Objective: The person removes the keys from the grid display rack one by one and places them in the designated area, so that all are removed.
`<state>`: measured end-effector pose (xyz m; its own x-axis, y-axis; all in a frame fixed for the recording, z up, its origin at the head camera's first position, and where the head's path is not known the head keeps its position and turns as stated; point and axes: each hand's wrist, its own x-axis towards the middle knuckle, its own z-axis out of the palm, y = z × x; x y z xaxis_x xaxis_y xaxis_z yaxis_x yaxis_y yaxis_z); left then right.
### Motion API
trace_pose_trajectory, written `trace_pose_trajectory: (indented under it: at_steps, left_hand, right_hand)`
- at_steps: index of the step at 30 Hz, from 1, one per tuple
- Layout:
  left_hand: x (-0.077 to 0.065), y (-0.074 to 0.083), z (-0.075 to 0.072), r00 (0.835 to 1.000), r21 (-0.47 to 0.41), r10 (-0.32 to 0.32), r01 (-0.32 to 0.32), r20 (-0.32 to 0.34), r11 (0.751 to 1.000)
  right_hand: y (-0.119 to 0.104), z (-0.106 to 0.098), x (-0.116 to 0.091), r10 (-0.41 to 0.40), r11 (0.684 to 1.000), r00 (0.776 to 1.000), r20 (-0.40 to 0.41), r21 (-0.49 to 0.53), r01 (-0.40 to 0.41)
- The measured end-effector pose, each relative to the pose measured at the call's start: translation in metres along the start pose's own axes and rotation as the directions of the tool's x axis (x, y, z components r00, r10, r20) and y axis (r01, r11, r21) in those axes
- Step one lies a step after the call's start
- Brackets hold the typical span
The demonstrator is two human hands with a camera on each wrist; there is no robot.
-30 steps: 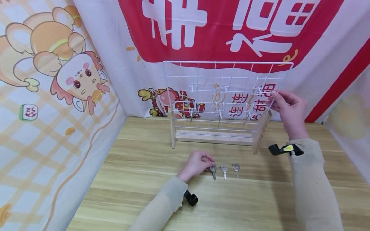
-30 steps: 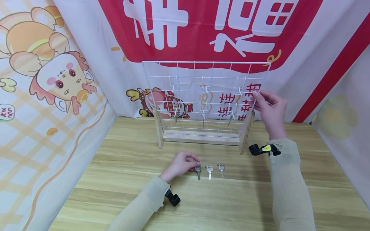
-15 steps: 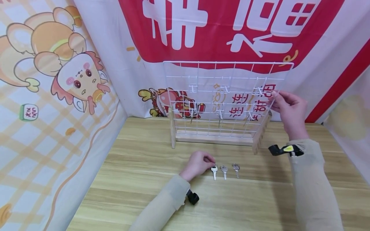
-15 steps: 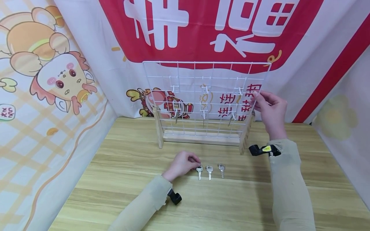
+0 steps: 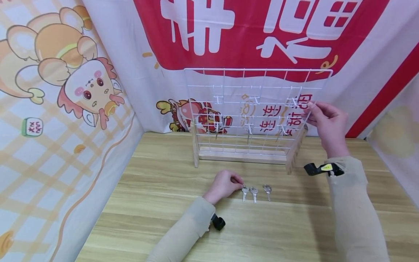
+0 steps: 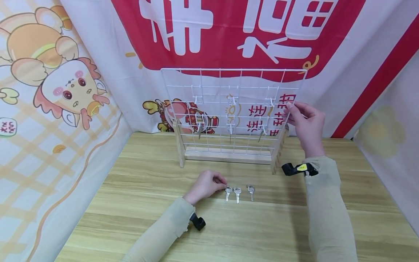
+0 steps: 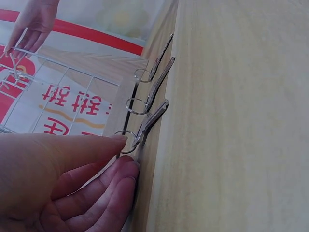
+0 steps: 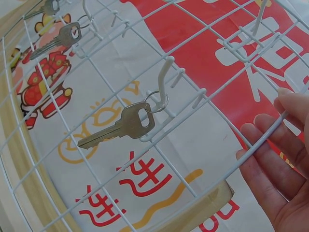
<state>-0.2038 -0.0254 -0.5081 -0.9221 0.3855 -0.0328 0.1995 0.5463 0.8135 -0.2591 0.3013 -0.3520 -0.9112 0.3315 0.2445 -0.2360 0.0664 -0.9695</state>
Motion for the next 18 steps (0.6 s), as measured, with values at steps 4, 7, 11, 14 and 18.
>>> trace_pose_trajectory:
  at_steps: [4,7,11,14,18]
  left_hand:
    - [-0.001,0.000,-0.002,1.000,0.010,0.004,-0.004,0.005,1.000]
    - [0.000,0.000,-0.002,1.000,0.004,0.002,-0.002,0.008,1.000]
    - [-0.001,0.000,-0.003,1.000,-0.044,-0.020,0.021,0.023,0.999]
    - [-0.003,0.001,-0.007,0.999,-0.094,-0.030,0.033,0.032,0.995]
    - [-0.004,0.007,-0.019,0.999,-0.149,-0.040,0.042,0.011,0.988]
  right_hand:
    - [0.000,0.001,0.000,-0.002,1.000,1.000,0.002,0.026,0.002]
    - [-0.001,0.001,0.001,-0.004,0.999,1.000,0.009,0.053,0.003]
    - [-0.001,0.001,0.001,0.003,0.999,1.000,0.009,0.043,-0.004]
    - [-0.002,0.001,0.000,0.010,0.999,1.000,0.008,0.039,-0.011]
    - [-0.002,0.001,-0.001,0.008,0.998,1.000,0.011,0.060,-0.008]
